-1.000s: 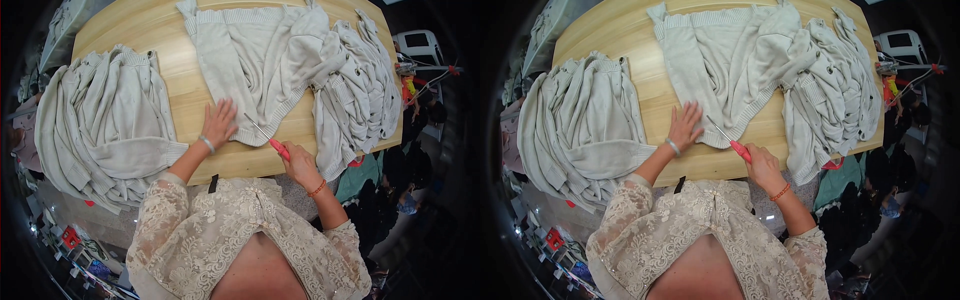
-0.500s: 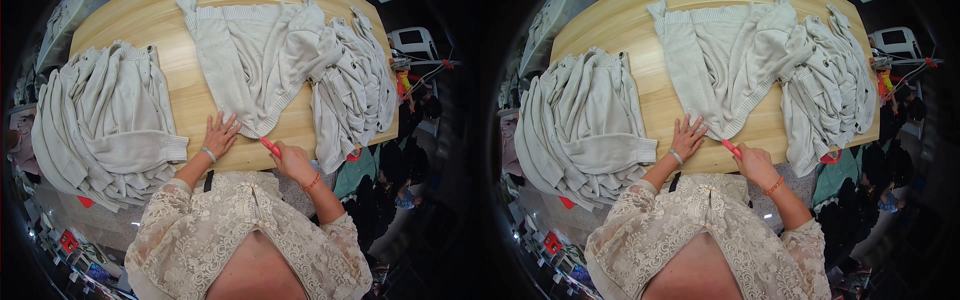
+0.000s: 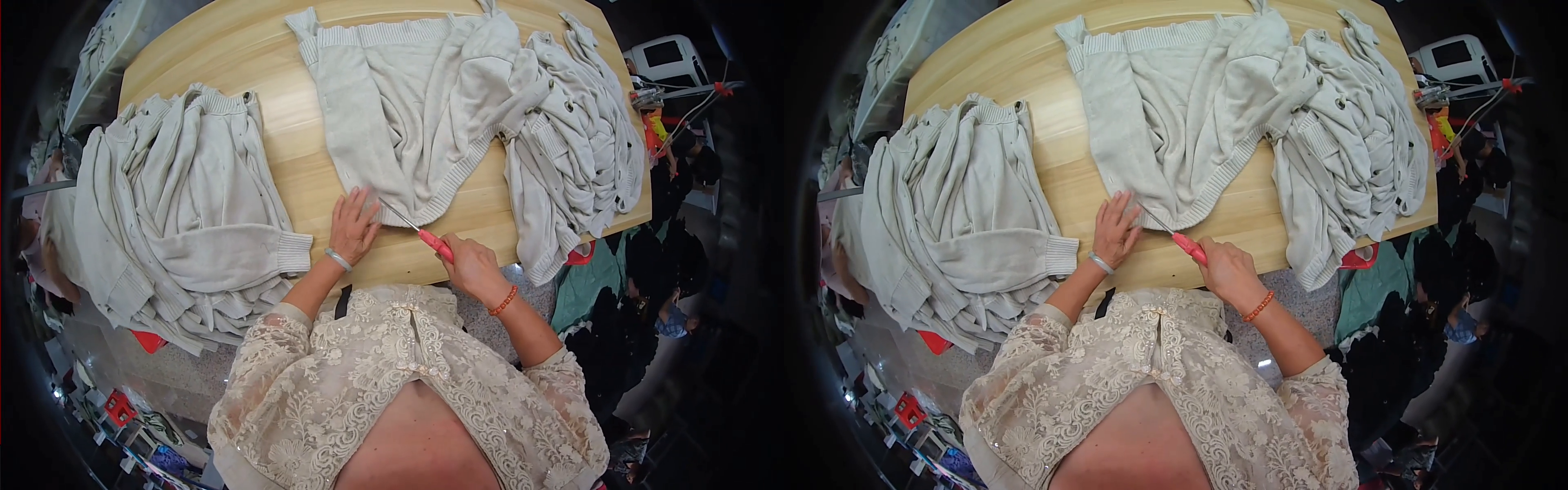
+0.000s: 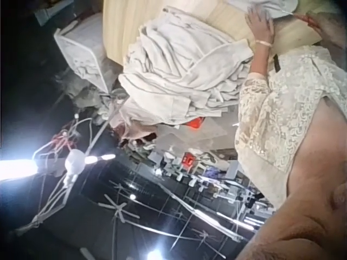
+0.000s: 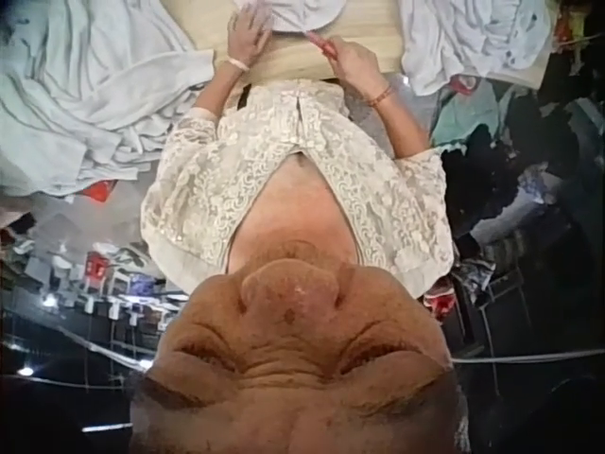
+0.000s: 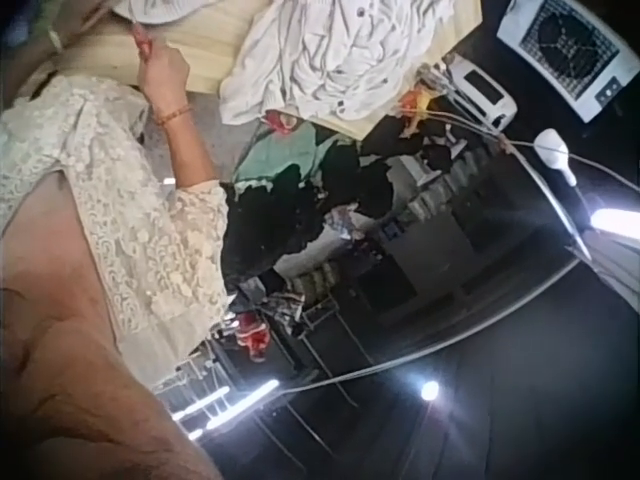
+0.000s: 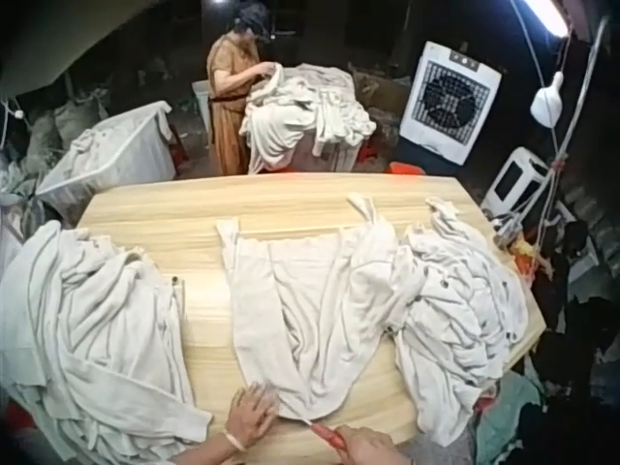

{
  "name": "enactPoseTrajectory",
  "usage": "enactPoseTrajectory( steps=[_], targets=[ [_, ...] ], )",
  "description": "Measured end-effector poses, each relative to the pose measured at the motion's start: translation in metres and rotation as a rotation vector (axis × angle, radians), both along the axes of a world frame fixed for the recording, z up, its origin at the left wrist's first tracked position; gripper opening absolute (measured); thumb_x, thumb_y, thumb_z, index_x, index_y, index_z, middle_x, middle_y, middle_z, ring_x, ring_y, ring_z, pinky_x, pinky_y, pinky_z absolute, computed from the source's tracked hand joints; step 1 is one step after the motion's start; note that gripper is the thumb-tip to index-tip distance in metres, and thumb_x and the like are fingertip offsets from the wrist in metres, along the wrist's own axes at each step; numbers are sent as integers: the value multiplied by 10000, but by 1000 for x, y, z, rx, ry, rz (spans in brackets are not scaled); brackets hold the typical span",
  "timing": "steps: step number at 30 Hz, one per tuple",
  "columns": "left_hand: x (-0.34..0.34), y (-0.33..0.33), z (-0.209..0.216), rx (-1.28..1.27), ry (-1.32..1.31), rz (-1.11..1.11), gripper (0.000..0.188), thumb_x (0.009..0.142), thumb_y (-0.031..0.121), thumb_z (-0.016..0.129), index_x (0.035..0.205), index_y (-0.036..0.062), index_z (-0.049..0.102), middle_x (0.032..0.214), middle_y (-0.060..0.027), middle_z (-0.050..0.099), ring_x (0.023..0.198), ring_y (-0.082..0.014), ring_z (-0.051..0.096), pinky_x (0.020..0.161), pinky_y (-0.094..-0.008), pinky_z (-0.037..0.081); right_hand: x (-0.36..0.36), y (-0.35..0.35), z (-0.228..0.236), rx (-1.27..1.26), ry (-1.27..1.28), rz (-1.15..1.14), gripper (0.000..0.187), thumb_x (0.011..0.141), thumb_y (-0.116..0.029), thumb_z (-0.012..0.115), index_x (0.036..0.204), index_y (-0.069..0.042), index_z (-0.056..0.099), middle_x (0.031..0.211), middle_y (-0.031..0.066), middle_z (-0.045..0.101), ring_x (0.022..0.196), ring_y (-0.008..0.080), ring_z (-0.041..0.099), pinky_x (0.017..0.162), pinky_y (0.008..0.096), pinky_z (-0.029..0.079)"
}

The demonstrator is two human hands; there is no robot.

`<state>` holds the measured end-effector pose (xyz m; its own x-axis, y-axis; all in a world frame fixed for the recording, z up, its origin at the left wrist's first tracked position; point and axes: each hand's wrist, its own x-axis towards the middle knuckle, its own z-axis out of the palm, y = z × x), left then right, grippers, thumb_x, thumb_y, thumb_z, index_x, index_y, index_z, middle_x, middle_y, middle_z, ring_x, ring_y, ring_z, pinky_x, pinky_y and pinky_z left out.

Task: Trimming loose threads from sweaters using scissors at a workbench.

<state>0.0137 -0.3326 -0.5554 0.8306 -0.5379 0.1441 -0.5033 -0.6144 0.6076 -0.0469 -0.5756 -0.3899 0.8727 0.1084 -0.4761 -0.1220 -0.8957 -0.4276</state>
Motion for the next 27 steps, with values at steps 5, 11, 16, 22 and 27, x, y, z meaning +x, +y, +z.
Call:
enactPoseTrajectory(
  steps=[5,11,16,22,27],
  targets=[
    [9,1,-5,187,-40,60,494,861,272,607,1329,146,508,1496,-94,343,1395,-322,268,1122,-542,163,-1,4,-21,42,-96,32,199,886,-239,583,999,-78,554,755,190,632,732,391,625,644,500,472],
    [7,-1,-9,155,-74,39,443,876,264,594,1304,165,539,1489,-60,363,1402,-313,257,1127,-548,149,29,27,-30,18,-150,97,155,828,-156,610,888,-37,532,676,155,631,666,354,636,606,466,484],
    [6,1,-13,132,-66,36,437,873,266,603,1298,177,550,1488,-54,368,1401,-322,256,1127,-546,151,56,33,-33,-27,-154,121,172,838,-188,609,887,-34,550,693,161,642,669,354,643,606,461,487],
    [6,5,-9,138,-32,41,440,886,226,577,1321,179,529,1491,-49,363,1404,-332,246,1129,-544,150,25,3,-12,-8,110,242,226,851,-259,616,905,-40,596,736,167,656,723,351,650,664,464,495],
    [8,3,-11,147,4,0,460,896,196,541,1354,189,498,1516,-47,324,1417,-331,217,1140,-534,131,20,-4,1,-31,308,263,271,852,-294,621,921,-32,607,783,186,662,792,362,652,713,466,501]
  ],
)
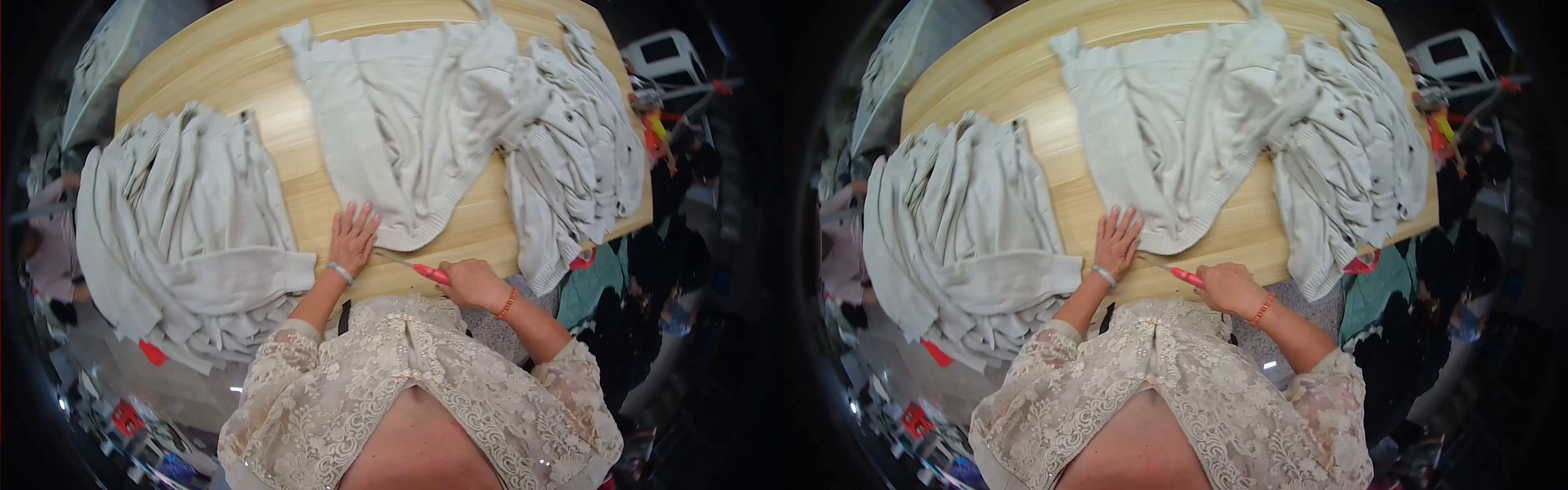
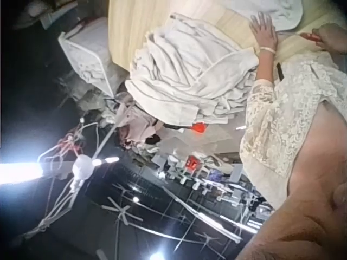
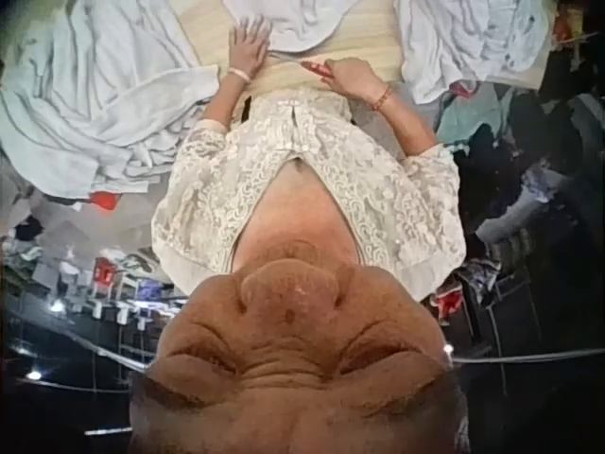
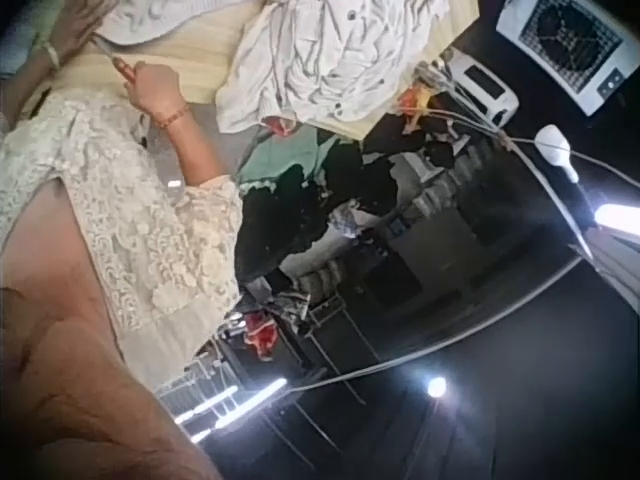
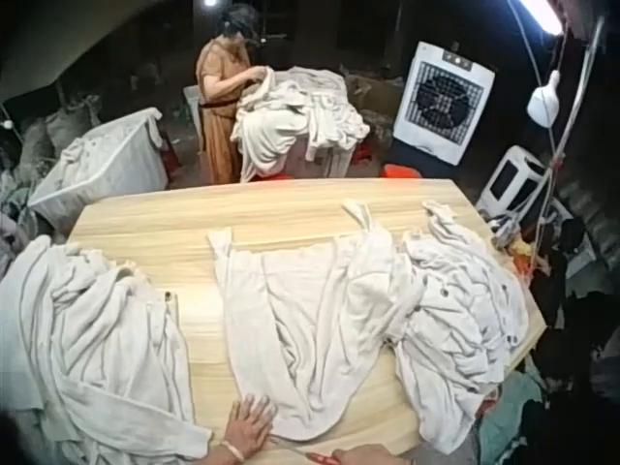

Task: Trimming loose threads from sweaters using scissors at a workbench.

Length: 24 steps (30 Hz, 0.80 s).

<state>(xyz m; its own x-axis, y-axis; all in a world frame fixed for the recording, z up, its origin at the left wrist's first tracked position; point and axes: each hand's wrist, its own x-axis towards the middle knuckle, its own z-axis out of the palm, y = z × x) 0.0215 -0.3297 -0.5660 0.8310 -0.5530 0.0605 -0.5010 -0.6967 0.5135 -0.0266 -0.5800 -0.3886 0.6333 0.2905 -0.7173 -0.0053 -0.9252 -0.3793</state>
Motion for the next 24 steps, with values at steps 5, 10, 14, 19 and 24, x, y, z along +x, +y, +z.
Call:
enactPoseTrajectory(
  steps=[5,10,14,19,24],
  targets=[
    [-11,24,13,140,-33,-18,484,870,221,568,1342,138,503,1493,-99,348,1396,-342,255,1132,-516,168,-5,-7,-34,141,-166,-226,218,868,-261,603,908,-47,598,779,186,648,778,381,637,707,478,491],
    [-34,63,43,300,-50,-23,456,809,243,642,1234,91,578,1381,-133,475,1257,-339,425,1013,-471,320,-5,-57,-64,-33,-566,-617,232,856,-267,612,873,-36,593,804,216,641,793,382,640,705,479,502],
    [-5,52,80,462,311,-9,285,815,296,642,980,68,688,1017,-148,652,893,-323,612,808,-440,440,22,-99,-44,-211,-446,-794,338,847,-344,638,776,-14,641,727,219,653,712,398,652,666,490,520],
    [128,-64,104,-100,408,188,317,896,247,619,1027,-40,655,745,-175,662,654,-176,643,636,-308,495,55,-130,-70,70,-644,-1110,363,858,-382,624,811,-23,645,734,235,635,720,432,623,656,496,501],
    [279,-251,91,-416,305,168,592,850,345,683,1277,-30,514,1116,-197,611,961,-240,625,834,-327,506,87,-140,-100,240,-688,-1269,347,835,-321,640,1005,-25,579,868,241,635,831,431,607,721,494,478]
  ],
)
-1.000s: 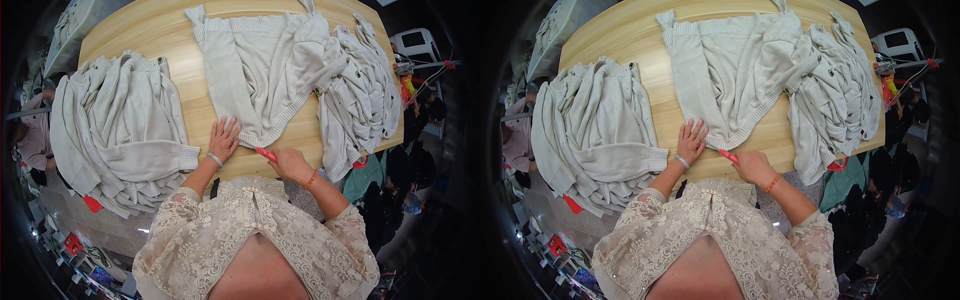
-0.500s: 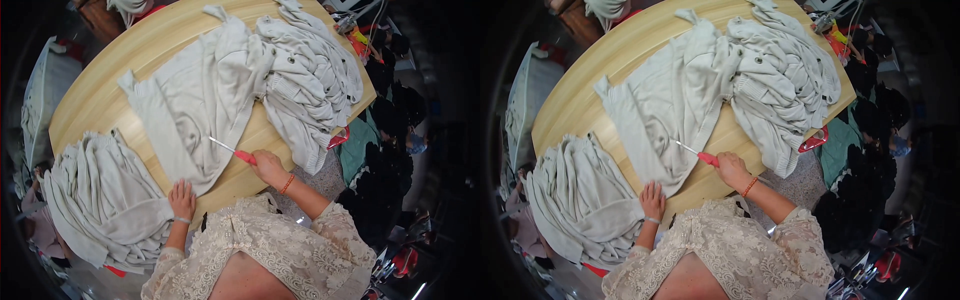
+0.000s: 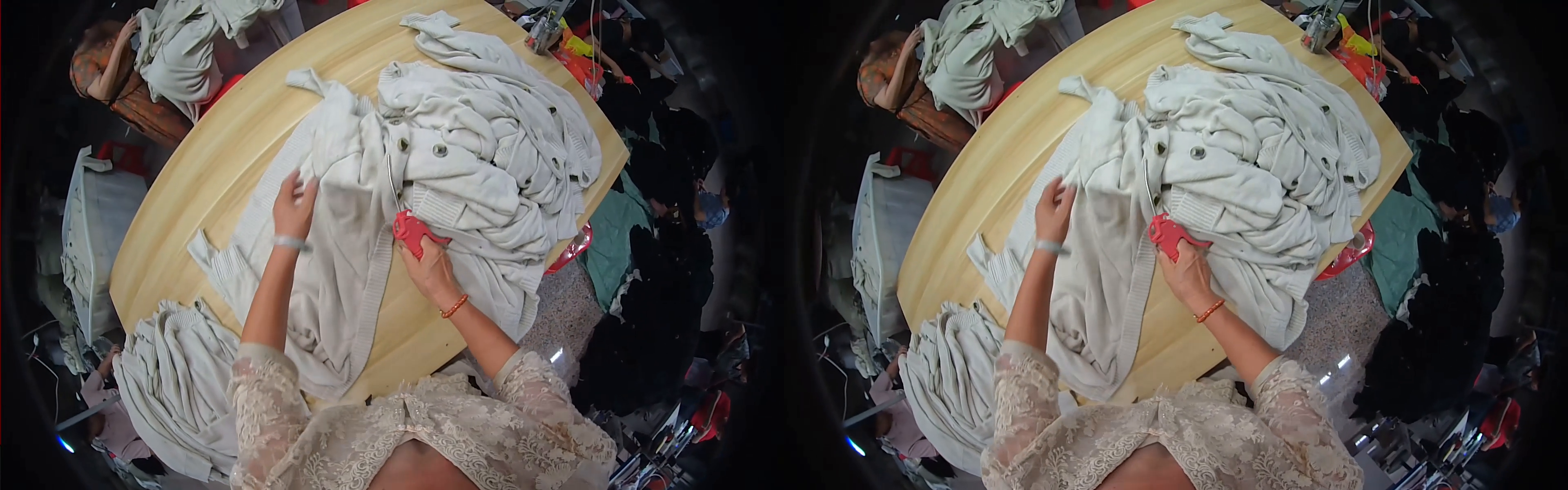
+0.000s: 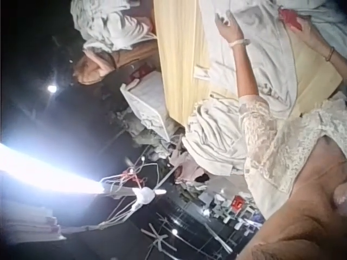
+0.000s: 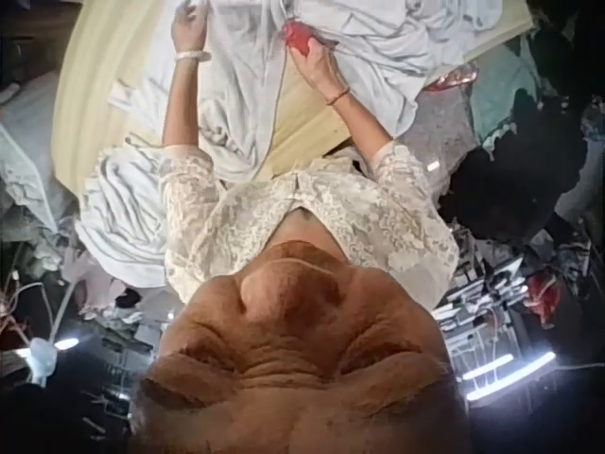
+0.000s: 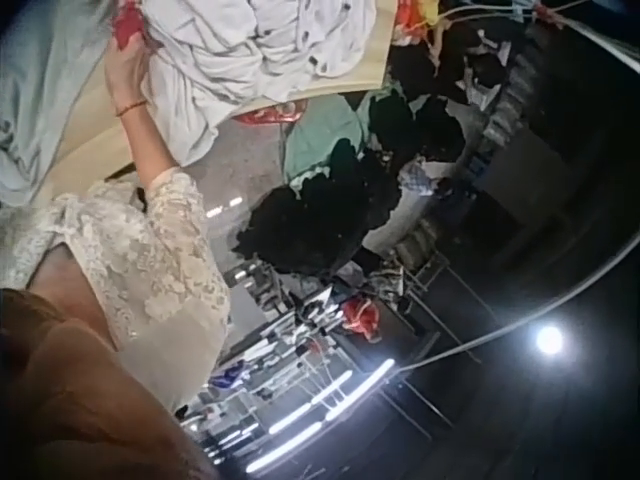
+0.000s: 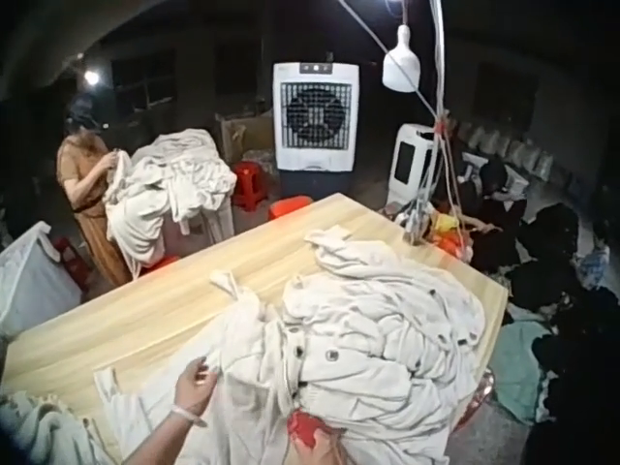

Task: Trimming loose threads from sweaters using scissors at a workbench.

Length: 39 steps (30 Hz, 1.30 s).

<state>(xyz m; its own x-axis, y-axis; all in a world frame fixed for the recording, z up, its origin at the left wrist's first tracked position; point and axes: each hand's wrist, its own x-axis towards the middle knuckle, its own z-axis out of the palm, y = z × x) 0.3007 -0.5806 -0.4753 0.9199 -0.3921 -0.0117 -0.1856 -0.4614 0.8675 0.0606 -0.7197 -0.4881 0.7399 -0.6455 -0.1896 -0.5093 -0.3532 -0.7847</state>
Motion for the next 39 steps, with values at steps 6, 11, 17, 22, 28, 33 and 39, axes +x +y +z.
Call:
enactPoseTrajectory(
  steps=[6,11,17,22,28,33,39],
  targets=[
    [75,-114,-46,349,-117,192,853,719,540,704,1312,-29,476,1283,-309,489,1172,-426,505,983,-433,423,32,5,-17,61,-104,-19,365,772,-236,703,1023,-12,559,923,225,630,888,406,598,770,473,470],
    [81,-112,-59,283,-163,122,442,800,341,649,1024,-38,608,1006,-291,627,970,-435,594,840,-453,471,43,-2,-25,106,-3,-66,333,767,-213,709,1007,-10,599,923,211,632,879,391,600,752,439,468],
    [106,43,-48,-50,-373,446,241,859,240,661,910,6,633,765,-34,599,674,-113,495,631,-279,436,42,4,-8,70,-53,83,173,832,-202,620,842,-29,622,797,212,637,763,406,615,665,479,481],
    [34,239,-35,-260,-248,802,233,880,201,646,917,-23,598,853,-78,632,712,-115,541,637,-277,476,1,11,43,54,-168,293,156,809,-174,643,848,-29,600,724,211,605,695,405,607,603,458,467],
    [-114,365,-55,496,-445,1096,504,789,46,615,1252,-59,447,1279,-215,485,1158,-301,492,988,-389,392,-57,68,-2,305,287,651,224,797,-223,656,903,-26,641,811,226,644,791,406,627,682,476,490],
    [-82,239,-10,262,-432,509,359,856,49,598,1210,31,546,1159,-117,577,1074,-271,547,905,-358,434,-77,81,-7,341,325,661,245,798,-232,664,942,-35,655,843,211,655,814,405,631,710,467,499],
    [-52,149,-52,552,-144,-81,417,778,156,701,1173,82,586,1191,-133,576,1129,-323,518,930,-398,430,-89,85,-4,322,368,658,229,814,-224,668,955,-45,646,877,191,658,832,355,642,719,413,490]
  ],
)
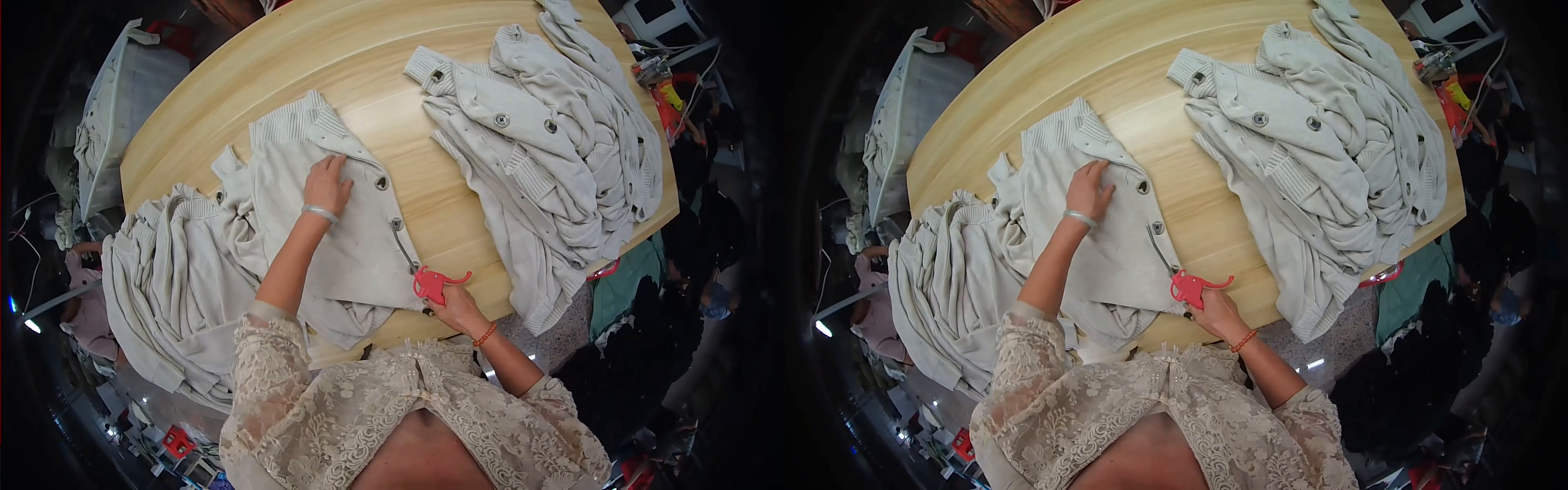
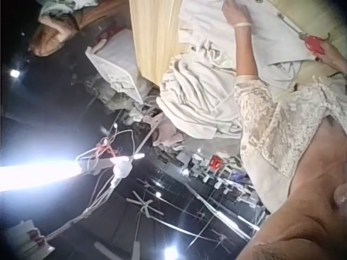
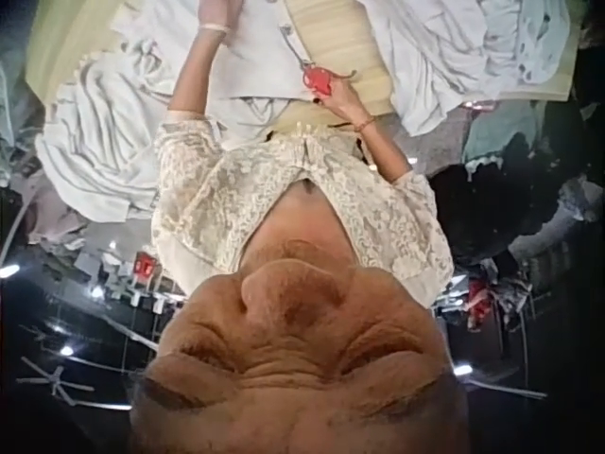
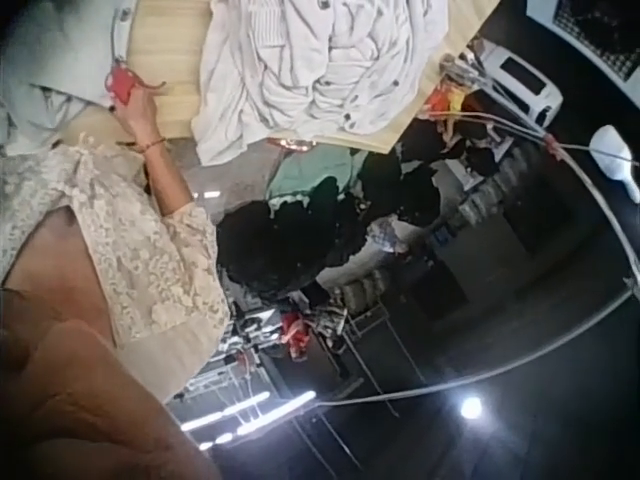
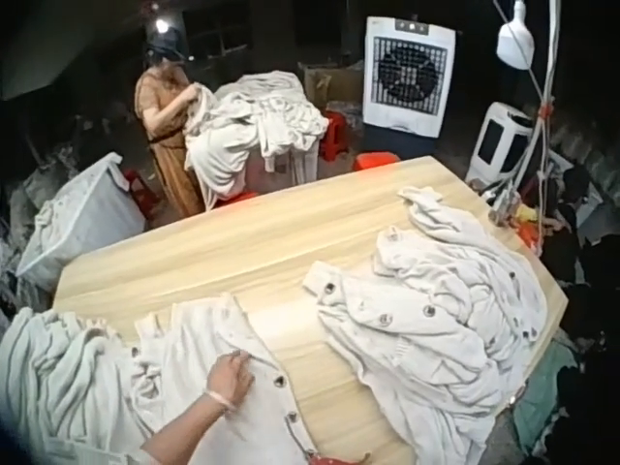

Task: Trimming loose threads from sweaters using scissors at a workbench.

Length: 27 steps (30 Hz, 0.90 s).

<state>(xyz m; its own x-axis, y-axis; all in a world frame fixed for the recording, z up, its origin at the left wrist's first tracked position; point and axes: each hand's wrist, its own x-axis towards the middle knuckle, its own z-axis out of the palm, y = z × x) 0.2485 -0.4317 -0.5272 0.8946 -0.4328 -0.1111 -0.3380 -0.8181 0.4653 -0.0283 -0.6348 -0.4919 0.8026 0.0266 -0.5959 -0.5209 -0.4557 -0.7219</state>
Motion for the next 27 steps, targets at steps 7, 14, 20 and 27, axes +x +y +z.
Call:
enactPoseTrajectory(
  steps=[7,14,20,27],
  targets=[
    [43,-75,-24,-22,-382,-239,610,786,245,688,1356,209,476,1439,-161,393,1316,-377,360,1046,-479,296,-37,-2,0,-413,-20,82,249,812,-219,644,918,3,608,862,194,627,864,375,598,751,466,481],
    [44,-82,-28,-377,-133,-240,575,837,87,626,1374,90,422,1432,-217,379,1274,-380,423,1053,-404,379,-34,-31,25,-646,-203,-104,289,747,-110,692,953,27,542,988,192,496,932,363,531,803,455,448],
    [39,-59,-39,-109,-261,-348,524,878,202,595,1345,27,434,1467,-191,341,1358,-359,317,1137,-452,225,-28,-43,39,-465,-400,-113,291,738,-104,714,958,3,557,1005,172,499,940,350,533,800,439,452],
    [49,-65,-44,-86,-343,-299,536,880,246,597,1355,57,436,1468,-186,335,1366,-352,306,1133,-463,224,3,-53,36,-443,-598,-186,276,722,-130,729,946,-49,590,1144,155,574,1123,341,518,930,443,419]
  ],
)
